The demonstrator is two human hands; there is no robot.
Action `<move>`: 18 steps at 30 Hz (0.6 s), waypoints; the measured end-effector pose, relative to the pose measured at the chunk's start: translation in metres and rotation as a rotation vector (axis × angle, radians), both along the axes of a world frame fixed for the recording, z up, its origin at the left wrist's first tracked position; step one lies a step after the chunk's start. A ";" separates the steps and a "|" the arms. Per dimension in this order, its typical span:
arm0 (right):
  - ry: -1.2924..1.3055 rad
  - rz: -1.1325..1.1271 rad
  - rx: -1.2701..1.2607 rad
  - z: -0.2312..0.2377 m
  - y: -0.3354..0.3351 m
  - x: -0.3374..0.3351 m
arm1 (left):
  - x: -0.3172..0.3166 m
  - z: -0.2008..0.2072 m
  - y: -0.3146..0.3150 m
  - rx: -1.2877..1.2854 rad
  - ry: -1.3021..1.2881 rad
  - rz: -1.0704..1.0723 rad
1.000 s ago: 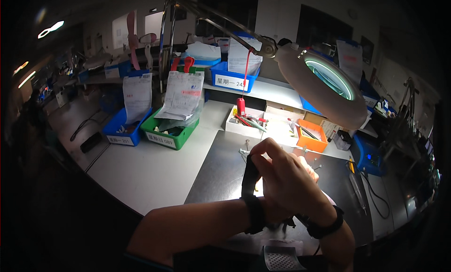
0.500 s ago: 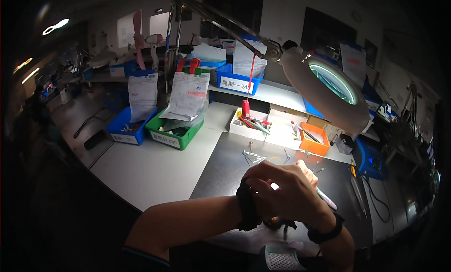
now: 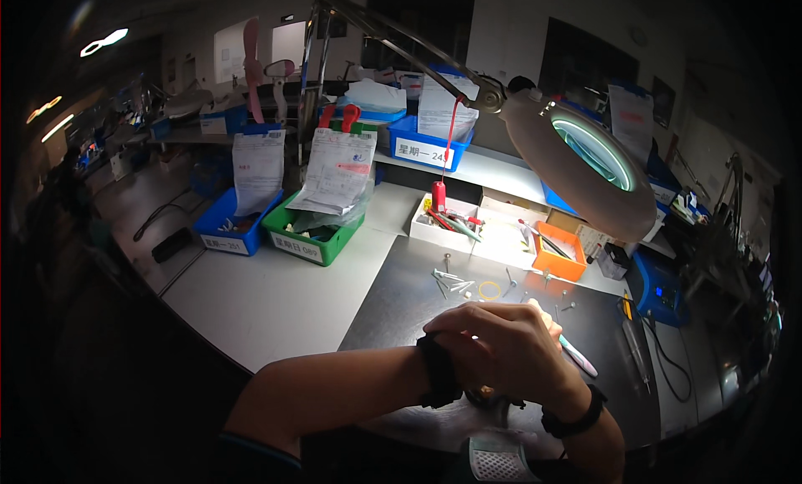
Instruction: Cleaning and sanding a dental mold using a toothbrush and a handheld rotary tool.
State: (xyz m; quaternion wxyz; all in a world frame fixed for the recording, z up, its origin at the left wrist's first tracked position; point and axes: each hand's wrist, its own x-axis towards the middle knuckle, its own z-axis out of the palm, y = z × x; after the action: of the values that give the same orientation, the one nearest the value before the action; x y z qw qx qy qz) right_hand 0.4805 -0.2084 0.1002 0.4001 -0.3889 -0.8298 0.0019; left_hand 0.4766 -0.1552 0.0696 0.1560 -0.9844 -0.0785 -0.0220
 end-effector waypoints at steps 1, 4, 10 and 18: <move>-0.005 -0.010 -0.045 0.001 0.000 0.001 | -0.001 0.001 0.002 -0.001 0.002 0.001; -0.025 0.015 -0.047 0.001 -0.001 0.000 | -0.005 0.004 0.005 -0.019 0.000 -0.014; -0.069 0.074 0.145 -0.001 0.000 -0.005 | -0.014 0.006 0.014 -0.065 0.001 -0.046; -0.270 -0.071 0.084 0.001 -0.008 -0.005 | -0.019 0.016 0.027 -0.145 -0.006 -0.105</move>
State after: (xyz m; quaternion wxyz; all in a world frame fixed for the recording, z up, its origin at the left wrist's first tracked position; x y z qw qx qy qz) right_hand 0.4754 -0.2164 0.1015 0.3007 -0.3975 -0.8612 -0.0991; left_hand 0.4572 -0.1278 0.0851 0.0829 -0.9958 -0.0286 -0.0272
